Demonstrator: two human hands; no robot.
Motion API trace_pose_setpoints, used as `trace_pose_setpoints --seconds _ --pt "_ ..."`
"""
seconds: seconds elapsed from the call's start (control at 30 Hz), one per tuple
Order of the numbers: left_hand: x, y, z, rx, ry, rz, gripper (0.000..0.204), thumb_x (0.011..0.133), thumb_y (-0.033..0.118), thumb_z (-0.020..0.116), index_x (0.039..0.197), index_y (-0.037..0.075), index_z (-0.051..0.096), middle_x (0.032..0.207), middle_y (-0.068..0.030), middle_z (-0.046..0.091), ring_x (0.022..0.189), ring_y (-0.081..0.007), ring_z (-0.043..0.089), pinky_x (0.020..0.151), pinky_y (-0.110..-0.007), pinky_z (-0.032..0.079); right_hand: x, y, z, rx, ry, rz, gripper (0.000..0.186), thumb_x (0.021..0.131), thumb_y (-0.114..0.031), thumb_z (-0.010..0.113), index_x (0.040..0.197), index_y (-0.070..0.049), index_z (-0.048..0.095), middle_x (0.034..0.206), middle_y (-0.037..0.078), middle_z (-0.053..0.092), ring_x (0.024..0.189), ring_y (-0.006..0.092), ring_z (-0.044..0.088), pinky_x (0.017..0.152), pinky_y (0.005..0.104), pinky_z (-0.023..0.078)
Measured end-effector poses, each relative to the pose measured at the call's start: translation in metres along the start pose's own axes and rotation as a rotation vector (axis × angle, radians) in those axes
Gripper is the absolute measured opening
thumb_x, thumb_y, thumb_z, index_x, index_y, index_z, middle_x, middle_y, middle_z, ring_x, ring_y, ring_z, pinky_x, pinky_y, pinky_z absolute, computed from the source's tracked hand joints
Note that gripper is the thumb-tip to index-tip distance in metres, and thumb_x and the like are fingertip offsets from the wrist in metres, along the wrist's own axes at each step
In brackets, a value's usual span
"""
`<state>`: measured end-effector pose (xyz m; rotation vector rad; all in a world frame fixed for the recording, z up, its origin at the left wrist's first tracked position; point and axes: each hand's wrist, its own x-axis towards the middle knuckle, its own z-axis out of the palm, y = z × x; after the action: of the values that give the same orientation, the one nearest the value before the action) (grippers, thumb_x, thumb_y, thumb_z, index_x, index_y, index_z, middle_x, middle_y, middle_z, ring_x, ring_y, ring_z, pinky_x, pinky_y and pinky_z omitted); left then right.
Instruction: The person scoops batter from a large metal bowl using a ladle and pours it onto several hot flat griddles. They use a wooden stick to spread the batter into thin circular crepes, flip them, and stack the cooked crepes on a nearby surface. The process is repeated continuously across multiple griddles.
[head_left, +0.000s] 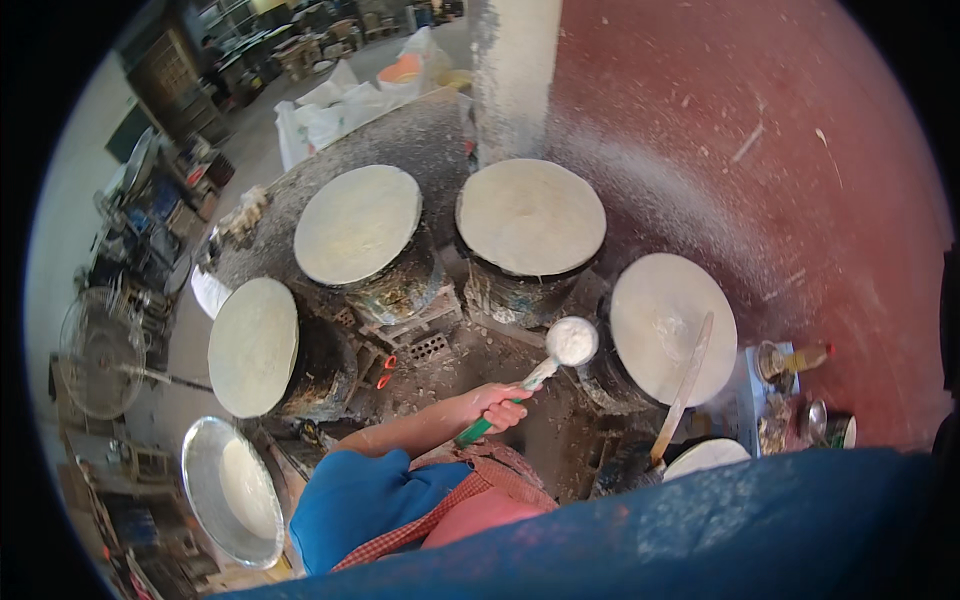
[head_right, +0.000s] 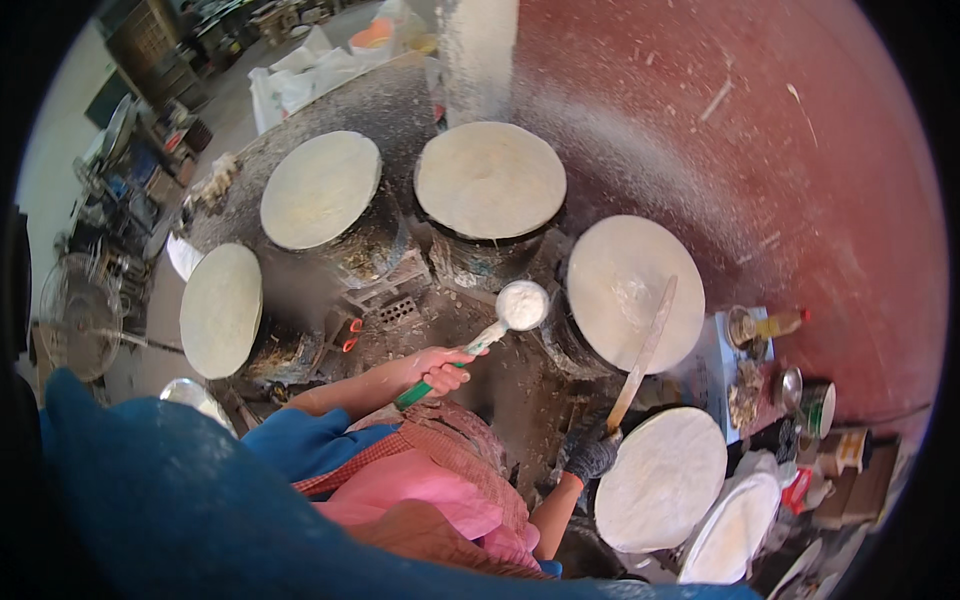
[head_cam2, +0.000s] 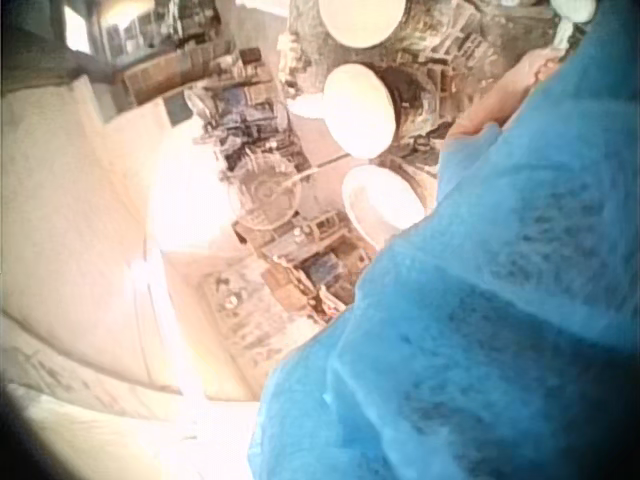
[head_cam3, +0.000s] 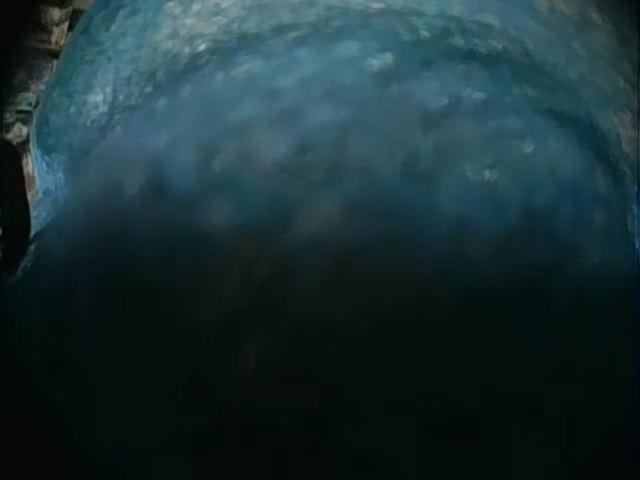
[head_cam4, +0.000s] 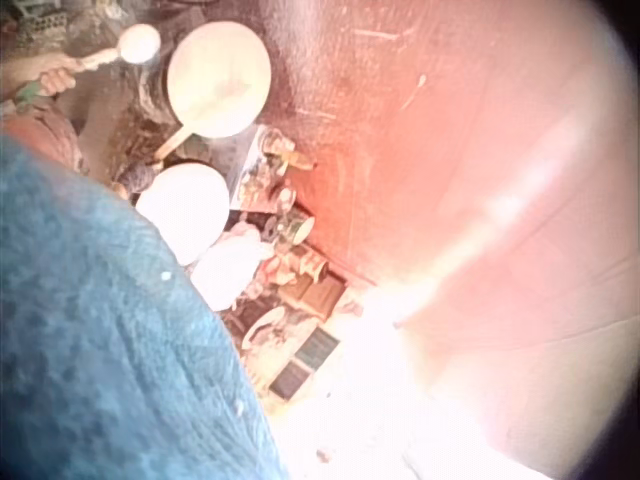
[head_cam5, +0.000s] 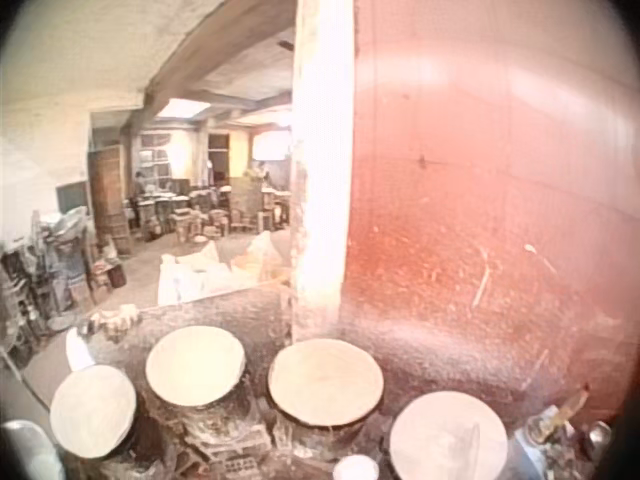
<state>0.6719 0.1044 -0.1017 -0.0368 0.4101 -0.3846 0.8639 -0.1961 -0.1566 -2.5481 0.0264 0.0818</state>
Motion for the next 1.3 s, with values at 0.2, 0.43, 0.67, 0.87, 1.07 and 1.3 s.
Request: trace_pose_setpoints --seconds 0.2,0.43,0.67,0.87,1.07,1.3 --pt "-0.080 -0.028 -0.059 -0.054 0.002 0.185 0.018 0.094 0.019 0.049 0.111 0.023 0.055 0.053 0.0035 0.031 0.038 -0.0047 0.026 0.028 -0.019 0.021 0.036 -0.073 0.061 0.174 -0.080 -0.290 0.048 0.081 -0.041 0.060 0.107 -0.001 0.060 0.093 0.019 0.065 0.086 0.0325 0.062 0.074 0.0390 0.047" --pt "-0.167 -0.019 -0.094 -0.306 0.017 0.296 0.023 0.098 0.025 0.039 0.113 0.025 0.057 0.055 0.0020 0.032 0.040 -0.0064 0.029 0.031 -0.021 0.028 0.065 -0.182 0.121 0.258 -0.221 -0.269 0.048 0.074 -0.039 0.066 0.093 0.005 0.062 0.080 0.022 0.064 0.072 0.0310 0.061 0.066 0.0399 0.045" --pt "-0.210 0.020 -0.111 -0.349 0.003 0.325 0.025 0.099 0.028 0.035 0.117 0.026 0.053 0.057 0.0017 0.033 0.041 -0.0076 0.030 0.034 -0.021 0.029 0.148 -0.276 0.193 0.002 -0.079 -0.512 0.041 0.073 -0.037 0.060 0.089 0.000 0.065 0.080 0.024 0.063 0.080 0.0389 0.061 0.069 0.0428 0.047" --pt "-0.197 0.037 -0.099 -0.315 -0.197 0.381 0.023 0.099 0.027 0.036 0.116 0.025 0.051 0.055 0.0026 0.031 0.039 -0.0065 0.029 0.033 -0.019 0.028 0.238 -0.378 0.258 -0.174 -0.104 -0.532 0.032 0.078 -0.031 0.053 0.093 -0.006 0.064 0.092 0.020 0.064 0.088 0.0358 0.061 0.076 0.0435 0.049" --pt "-0.166 0.025 -0.058 -0.485 0.092 0.667 0.031 0.099 0.027 0.036 0.128 0.034 0.044 0.055 0.0032 0.030 0.039 -0.0049 0.028 0.030 -0.018 0.027 0.294 -0.452 0.334 -0.270 -0.211 -0.687 0.035 0.079 -0.038 0.056 0.094 -0.007 0.064 0.091 0.019 0.064 0.088 0.0367 0.061 0.077 0.0455 0.049" --pt "-0.150 0.024 -0.047 -0.632 -0.004 0.793 0.034 0.098 0.024 0.036 0.131 0.031 0.042 0.056 0.0022 0.030 0.040 -0.0050 0.028 0.030 -0.018 0.026 0.341 -0.451 0.364 -0.245 -0.292 -0.850 0.038 0.079 -0.035 0.058 0.104 -0.006 0.061 0.093 0.020 0.063 0.089 0.0370 0.061 0.077 0.0453 0.048"
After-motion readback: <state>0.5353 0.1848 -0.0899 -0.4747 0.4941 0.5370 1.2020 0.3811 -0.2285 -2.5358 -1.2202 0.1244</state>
